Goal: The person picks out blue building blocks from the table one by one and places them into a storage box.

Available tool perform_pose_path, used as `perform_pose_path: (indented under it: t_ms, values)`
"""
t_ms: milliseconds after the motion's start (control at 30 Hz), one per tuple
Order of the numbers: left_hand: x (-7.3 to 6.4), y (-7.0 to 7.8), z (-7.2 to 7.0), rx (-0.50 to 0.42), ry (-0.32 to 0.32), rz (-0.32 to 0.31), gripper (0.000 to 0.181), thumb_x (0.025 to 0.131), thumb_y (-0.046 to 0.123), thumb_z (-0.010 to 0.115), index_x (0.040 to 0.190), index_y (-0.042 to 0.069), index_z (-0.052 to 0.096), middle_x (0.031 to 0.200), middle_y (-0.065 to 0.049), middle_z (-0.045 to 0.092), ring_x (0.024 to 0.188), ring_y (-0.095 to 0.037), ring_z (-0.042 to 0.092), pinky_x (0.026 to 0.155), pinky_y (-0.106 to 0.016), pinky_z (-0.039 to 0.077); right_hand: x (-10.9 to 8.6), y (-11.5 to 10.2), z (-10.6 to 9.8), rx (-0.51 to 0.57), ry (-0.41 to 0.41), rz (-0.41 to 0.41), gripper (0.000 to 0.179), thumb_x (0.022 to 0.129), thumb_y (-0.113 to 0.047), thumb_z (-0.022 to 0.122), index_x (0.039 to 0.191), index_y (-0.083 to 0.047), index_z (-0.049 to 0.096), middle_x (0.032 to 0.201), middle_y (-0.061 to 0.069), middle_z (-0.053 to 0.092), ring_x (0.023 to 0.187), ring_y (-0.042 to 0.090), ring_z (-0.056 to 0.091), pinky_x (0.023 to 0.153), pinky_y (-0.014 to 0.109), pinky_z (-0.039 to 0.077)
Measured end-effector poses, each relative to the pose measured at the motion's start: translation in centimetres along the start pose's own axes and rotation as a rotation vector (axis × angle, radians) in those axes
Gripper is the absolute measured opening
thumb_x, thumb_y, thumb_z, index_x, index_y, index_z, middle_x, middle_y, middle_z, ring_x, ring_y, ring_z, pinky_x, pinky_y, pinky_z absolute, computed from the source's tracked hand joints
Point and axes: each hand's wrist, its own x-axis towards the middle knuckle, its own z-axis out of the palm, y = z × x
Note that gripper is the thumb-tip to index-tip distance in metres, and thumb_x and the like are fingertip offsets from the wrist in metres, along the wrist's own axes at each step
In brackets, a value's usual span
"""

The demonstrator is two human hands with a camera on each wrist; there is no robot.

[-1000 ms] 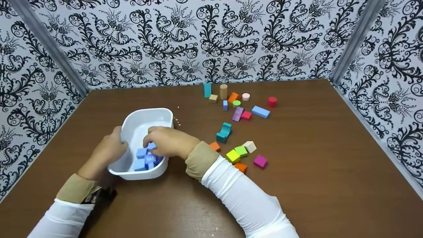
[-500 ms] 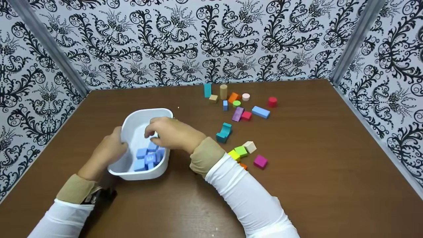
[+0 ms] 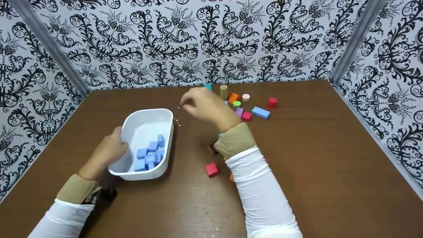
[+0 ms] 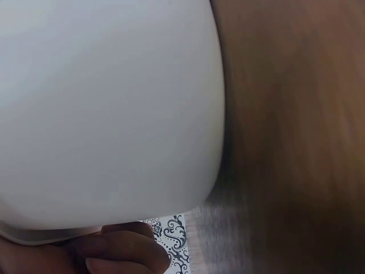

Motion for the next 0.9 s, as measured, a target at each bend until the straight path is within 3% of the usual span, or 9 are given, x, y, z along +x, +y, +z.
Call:
perform_pose_path:
  t_ms: [100,133,267,533,900]
  values:
    - [0.0,0.0,0.0,0.001,0.0,-0.004,0.057,0.096,0.009,0.047,0.15,-0.005,0.037,0.121,-0.035,0.067,0.105,-0.048,0.069,0.084,-0.062,0.054,-0.8,1.2,-1.4,-0.011,0.009,0.111,0.018,0.1,-0.01,0.073,0.117,-0.006,0.08,0.112,0.01,0.076,0.099,0.026,0.069,0.097,0.046,0.054]
    - [0.0,0.0,0.0,0.0,0.0,-0.005,0.057,0.096,0.009,0.047,0.15,-0.005,0.037,0.122,-0.035,0.067,0.105,-0.048,0.069,0.084,-0.062,0.054,-1.0,1.6,-1.9,-0.011,0.012,0.147,0.019,0.101,-0.011,0.073,0.118,-0.006,0.079,0.112,0.01,0.075,0.1,0.026,0.069,0.091,0.044,0.057]
    - [0.0,0.0,0.0,-0.004,-0.001,-0.004,0.058,0.096,0.009,0.047,0.151,-0.005,0.037,0.122,-0.034,0.067,0.105,-0.047,0.069,0.084,-0.061,0.054,-2.2,3.4,-3.4,-0.047,0.032,0.27,0.02,0.101,-0.013,0.073,0.118,-0.006,0.078,0.116,0.011,0.074,0.102,0.028,0.067,0.091,0.045,0.055]
    - [0.0,-0.1,0.0,-0.02,-0.006,-0.005,0.064,0.095,0.008,0.047,0.156,-0.005,0.033,0.123,-0.034,0.068,0.106,-0.046,0.07,0.082,-0.061,0.055,-4.9,7.3,-5.1,-0.032,-0.014,0.426,0.029,0.102,-0.016,0.068,0.126,-0.001,0.075,0.125,0.019,0.074,0.115,0.036,0.067,0.102,0.054,0.052]
    - [0.0,0.0,-0.1,-0.014,-0.007,-0.002,0.062,0.096,0.009,0.047,0.155,-0.006,0.034,0.123,-0.034,0.067,0.106,-0.046,0.069,0.085,-0.062,0.054,-8.3,11.7,-6.5,-0.045,-0.096,0.613,0.04,0.102,-0.017,0.066,0.134,0.006,0.067,0.135,0.031,0.065,0.125,0.048,0.06,0.108,0.062,0.045]
